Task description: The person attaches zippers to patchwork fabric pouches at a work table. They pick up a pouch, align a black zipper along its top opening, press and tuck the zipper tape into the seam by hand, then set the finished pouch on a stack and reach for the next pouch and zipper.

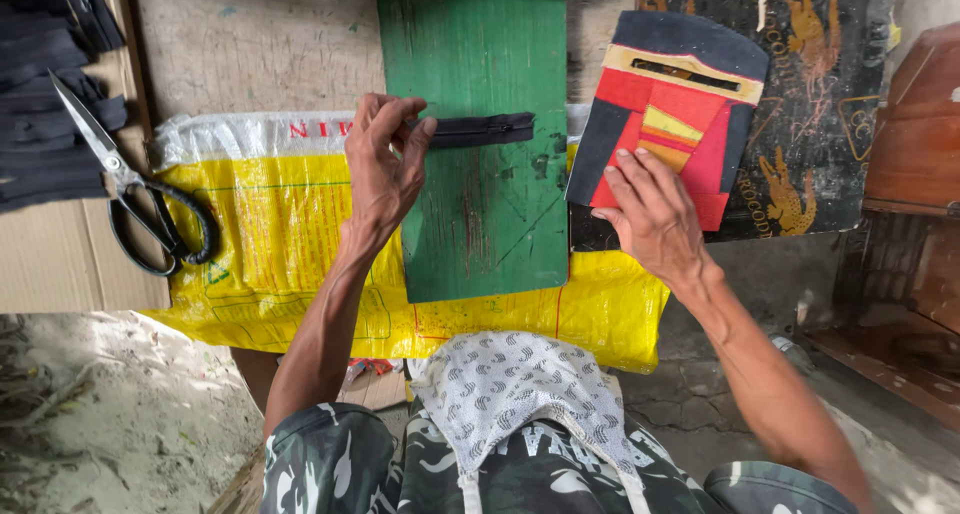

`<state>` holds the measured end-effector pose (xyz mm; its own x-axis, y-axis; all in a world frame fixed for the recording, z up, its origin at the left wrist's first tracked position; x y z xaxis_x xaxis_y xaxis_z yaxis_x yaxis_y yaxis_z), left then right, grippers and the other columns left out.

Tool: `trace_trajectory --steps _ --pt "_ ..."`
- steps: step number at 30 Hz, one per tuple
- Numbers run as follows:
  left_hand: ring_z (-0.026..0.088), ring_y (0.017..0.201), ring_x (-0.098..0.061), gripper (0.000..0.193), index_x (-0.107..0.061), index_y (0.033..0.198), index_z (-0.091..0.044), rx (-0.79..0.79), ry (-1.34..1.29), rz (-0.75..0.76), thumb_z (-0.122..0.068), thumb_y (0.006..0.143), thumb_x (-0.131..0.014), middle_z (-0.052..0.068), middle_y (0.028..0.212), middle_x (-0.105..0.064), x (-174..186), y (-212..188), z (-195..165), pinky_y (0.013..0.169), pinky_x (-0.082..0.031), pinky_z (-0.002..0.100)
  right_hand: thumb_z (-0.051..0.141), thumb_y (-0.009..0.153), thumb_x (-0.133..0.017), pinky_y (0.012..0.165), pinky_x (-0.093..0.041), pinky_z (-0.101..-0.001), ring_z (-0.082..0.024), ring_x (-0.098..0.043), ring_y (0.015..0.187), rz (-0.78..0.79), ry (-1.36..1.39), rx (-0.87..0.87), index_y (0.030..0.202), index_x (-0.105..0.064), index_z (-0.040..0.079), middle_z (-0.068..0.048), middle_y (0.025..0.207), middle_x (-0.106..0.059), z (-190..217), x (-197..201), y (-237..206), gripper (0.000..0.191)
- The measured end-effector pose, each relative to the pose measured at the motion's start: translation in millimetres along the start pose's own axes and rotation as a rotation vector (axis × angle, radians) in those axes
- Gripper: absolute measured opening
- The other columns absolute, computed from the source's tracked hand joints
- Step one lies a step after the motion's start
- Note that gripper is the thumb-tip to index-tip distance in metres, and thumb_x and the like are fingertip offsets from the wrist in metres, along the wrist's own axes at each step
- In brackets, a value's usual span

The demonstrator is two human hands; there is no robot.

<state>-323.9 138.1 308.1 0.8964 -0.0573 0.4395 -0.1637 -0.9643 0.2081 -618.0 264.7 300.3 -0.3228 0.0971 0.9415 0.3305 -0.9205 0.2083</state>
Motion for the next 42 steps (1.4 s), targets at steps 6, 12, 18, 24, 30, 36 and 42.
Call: trace_trajectory --steps 6,12,18,24,30,36,42 --pt "0.015 0.084 -0.066 0.017 -0.072 0.115 0.0 0.033 -0.08 0.047 -0.008 0.1 -0.074 0.01 0.103 -0.068 -13 -23 -24 0.076 -0.056 0.028 0.003 0.094 -0.064 0.055 -0.042 -0.0401 -0.026 -0.051 0.059 -0.434 0.151 -0.162 0.084 -0.059 0.0 -0.012 0.074 -0.055 -56 61 -35 0.012" --pt "0.017 0.116 -0.067 0.056 -0.054 0.135 -0.005 0.509 -1.089 0.437 -0.025 0.089 -0.078 0.005 0.125 -0.069 -80 -68 -38 0.102 -0.056 0.035 0.001 0.111 -0.07 0.097 -0.051 -0.0398 -0.026 -0.061 0.1 -0.981 0.973 -0.528 0.115 -0.061 -0.008 -0.016 0.114 -0.061 -50 116 -99 0.013" --pt "0.02 0.11 -0.069 0.052 -0.058 0.135 -0.001 0.641 -1.332 0.159 -0.016 0.09 -0.08 0.011 0.123 -0.07 -52 -84 -26 0.099 -0.058 0.042 0.003 0.079 -0.078 0.093 -0.054 -0.0372 -0.022 -0.061 0.118 -0.443 1.239 -0.377 0.142 -0.053 0.002 -0.014 0.137 -0.059 44 50 -39 0.068" --pt "0.009 0.098 -0.067 0.038 -0.067 0.126 0.0 0.699 -0.73 0.402 -0.015 0.093 -0.077 0.004 0.111 -0.075 5 -120 11 0.09 -0.057 0.03 0.003 0.091 -0.074 0.109 -0.051 -0.0359 -0.021 -0.064 0.124 0.039 1.949 -0.572 0.143 -0.051 -0.004 -0.016 0.133 -0.065 47 -22 -28 0.058" --pt "0.008 0.095 -0.067 0.035 -0.066 0.123 0.003 0.629 -0.55 0.189 -0.013 0.093 -0.077 0.004 0.108 -0.075 5 -130 39 0.085 -0.057 0.027 -0.002 0.098 -0.068 0.095 -0.057 -0.0279 -0.013 -0.069 0.107 0.05 1.397 -0.684 0.129 -0.053 -0.006 -0.011 0.117 -0.072 45 -72 -15 0.035" --pt "0.007 0.091 -0.068 0.026 -0.067 0.114 0.007 0.612 -0.476 0.076 -0.008 0.094 -0.075 0.007 0.102 -0.076 11 -109 67 0.081 -0.058 0.023 -0.002 0.099 -0.07 0.079 -0.051 -0.0211 -0.006 -0.062 0.088 -0.015 1.147 -0.652 0.127 -0.06 -0.007 -0.006 0.099 -0.069 33 -79 7 0.03" --pt "0.007 0.089 -0.069 0.03 -0.067 0.114 0.008 0.647 -0.483 0.069 -0.01 0.091 -0.078 0.009 0.099 -0.077 9 -101 70 0.08 -0.059 0.024 -0.002 0.097 -0.073 0.072 -0.049 -0.0195 -0.004 -0.061 0.082 0.008 1.141 -0.659 0.126 -0.059 -0.007 -0.004 0.091 -0.07 30 -79 14 0.033"
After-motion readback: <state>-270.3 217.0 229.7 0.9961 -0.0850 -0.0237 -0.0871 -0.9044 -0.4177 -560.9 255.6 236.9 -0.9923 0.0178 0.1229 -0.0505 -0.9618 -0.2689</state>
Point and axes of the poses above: each hand's wrist, its own y-axis towards the middle knuckle, its own x-axis out of the back of the hand, z = x × y, the point moved 6 cm from there along y, towards the middle knuckle
